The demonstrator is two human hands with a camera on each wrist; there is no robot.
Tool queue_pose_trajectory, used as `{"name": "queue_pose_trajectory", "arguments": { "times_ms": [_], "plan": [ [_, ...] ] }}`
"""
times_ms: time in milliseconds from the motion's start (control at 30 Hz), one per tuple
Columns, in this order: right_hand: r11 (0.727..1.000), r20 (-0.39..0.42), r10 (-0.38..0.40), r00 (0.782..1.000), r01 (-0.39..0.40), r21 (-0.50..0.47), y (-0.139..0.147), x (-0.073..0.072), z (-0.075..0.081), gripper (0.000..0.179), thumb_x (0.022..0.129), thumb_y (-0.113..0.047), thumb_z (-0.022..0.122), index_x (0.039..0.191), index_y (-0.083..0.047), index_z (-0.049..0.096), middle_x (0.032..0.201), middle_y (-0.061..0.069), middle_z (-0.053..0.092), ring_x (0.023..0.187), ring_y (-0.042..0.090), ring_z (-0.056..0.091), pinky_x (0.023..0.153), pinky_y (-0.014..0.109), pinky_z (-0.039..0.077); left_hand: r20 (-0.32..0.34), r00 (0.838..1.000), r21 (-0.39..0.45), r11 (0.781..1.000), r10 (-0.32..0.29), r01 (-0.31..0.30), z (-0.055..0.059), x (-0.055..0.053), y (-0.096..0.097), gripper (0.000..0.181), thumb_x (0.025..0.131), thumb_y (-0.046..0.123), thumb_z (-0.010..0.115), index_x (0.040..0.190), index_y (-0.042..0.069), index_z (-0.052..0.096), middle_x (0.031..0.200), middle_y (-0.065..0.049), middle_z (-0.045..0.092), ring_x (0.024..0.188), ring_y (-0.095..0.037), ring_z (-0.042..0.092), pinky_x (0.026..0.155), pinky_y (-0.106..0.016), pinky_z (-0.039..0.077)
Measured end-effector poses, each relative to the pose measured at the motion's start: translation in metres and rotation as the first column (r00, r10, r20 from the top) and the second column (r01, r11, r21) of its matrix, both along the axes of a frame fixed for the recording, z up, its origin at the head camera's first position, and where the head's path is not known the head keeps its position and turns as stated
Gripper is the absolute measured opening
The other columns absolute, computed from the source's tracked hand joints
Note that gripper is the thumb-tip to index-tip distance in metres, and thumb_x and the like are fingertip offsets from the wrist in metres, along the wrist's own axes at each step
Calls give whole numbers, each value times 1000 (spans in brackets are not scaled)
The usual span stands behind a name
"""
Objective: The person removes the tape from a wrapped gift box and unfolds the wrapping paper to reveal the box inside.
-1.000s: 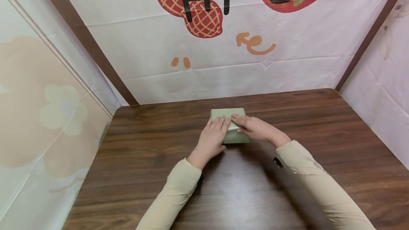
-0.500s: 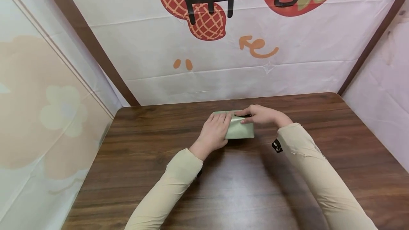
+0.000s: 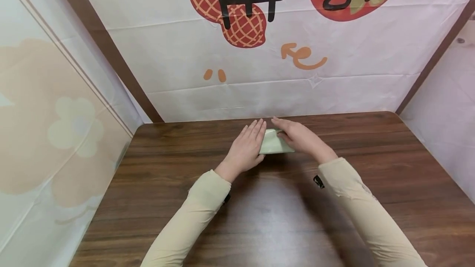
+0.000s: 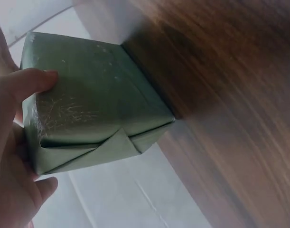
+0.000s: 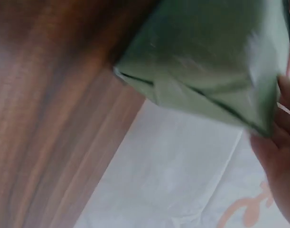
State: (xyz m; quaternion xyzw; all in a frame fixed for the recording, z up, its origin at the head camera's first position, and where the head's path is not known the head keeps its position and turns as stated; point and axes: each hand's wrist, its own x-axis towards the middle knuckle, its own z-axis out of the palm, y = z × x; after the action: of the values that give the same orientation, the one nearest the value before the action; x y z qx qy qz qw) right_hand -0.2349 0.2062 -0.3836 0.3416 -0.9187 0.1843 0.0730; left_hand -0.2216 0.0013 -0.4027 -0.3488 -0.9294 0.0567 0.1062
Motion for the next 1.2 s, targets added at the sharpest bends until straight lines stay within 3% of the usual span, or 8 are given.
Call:
{"name": "queue_pose_trajectory", "arguments": {
  "times_ms": [67, 133, 300, 467, 600, 733, 1033, 1200],
  "plan": [
    [999, -155, -13, 988, 17, 28, -4, 8, -9, 47, 90, -2, 62, 132, 11, 47, 137, 26, 45, 126, 38, 44, 103, 47, 35, 6, 1000, 0, 1000, -1, 1, 0, -1, 0, 92, 87, 41, 65, 149, -4, 14, 155, -17, 16, 142, -28, 16, 113, -40, 16],
    [997, -244, -23, 969, 39, 61, -6, 14, -18, 52, 89, -9, 65, 133, 11, 46, 140, 26, 41, 130, 38, 38, 106, 48, 31, 2, 1000, -9, 1000, 2, -1, 1, -3, -1, 91, 88, 42, 64, 149, -3, 13, 155, -17, 14, 143, -28, 14, 113, -40, 15],
    [991, -318, -23, 948, 63, 115, -9, 19, -34, 73, 86, -27, 70, 139, 11, 37, 147, 26, 31, 137, 38, 25, 110, 49, 22, -15, 1000, -31, 999, 15, -15, 0, -7, -4, 83, 93, 43, 57, 150, 0, 15, 157, -14, 9, 144, -27, 7, 114, -41, 9],
    [986, -377, -40, 925, 97, 133, -9, 16, -41, 72, 84, -23, 73, 139, 9, 39, 147, 23, 32, 138, 34, 26, 110, 47, 23, -40, 999, -34, 999, -7, 6, -3, -7, -5, 75, 97, 41, 49, 150, 0, 17, 157, -14, 10, 144, -27, 6, 114, -41, 8],
    [984, -388, -37, 921, 101, 144, -9, 15, -41, 69, 85, -22, 71, 138, 9, 40, 147, 23, 33, 138, 34, 27, 109, 48, 26, -79, 996, -33, 999, -30, 27, -4, -8, -6, 72, 98, 40, 48, 149, -1, 20, 156, -14, 14, 143, -27, 10, 114, -41, 11],
    [982, -366, -35, 930, 101, 163, -9, 16, -39, 66, 88, -23, 67, 139, 8, 40, 147, 23, 33, 137, 34, 27, 110, 47, 24, -85, 995, -34, 998, -46, 43, -4, -8, -7, 69, 98, 38, 48, 149, -1, 22, 156, -14, 16, 143, -27, 12, 114, -41, 12],
    [989, -341, 11, 940, 41, 144, -5, 20, -27, 58, 88, -22, 67, 135, 5, 48, 138, 22, 47, 129, 33, 42, 108, 44, 29, 38, 995, 20, 996, -89, 88, 4, -8, -5, 58, 100, 33, 45, 148, 4, 28, 153, -9, 25, 141, -24, 22, 114, -40, 14],
    [989, -275, 13, 961, 29, 146, -4, 20, -23, 56, 89, -22, 64, 135, 5, 47, 138, 23, 46, 129, 34, 42, 108, 44, 28, 74, 992, 39, 995, -99, 96, 7, -6, -4, 57, 101, 32, 44, 148, 4, 30, 152, -10, 27, 140, -25, 24, 113, -40, 17]
  ]
}}
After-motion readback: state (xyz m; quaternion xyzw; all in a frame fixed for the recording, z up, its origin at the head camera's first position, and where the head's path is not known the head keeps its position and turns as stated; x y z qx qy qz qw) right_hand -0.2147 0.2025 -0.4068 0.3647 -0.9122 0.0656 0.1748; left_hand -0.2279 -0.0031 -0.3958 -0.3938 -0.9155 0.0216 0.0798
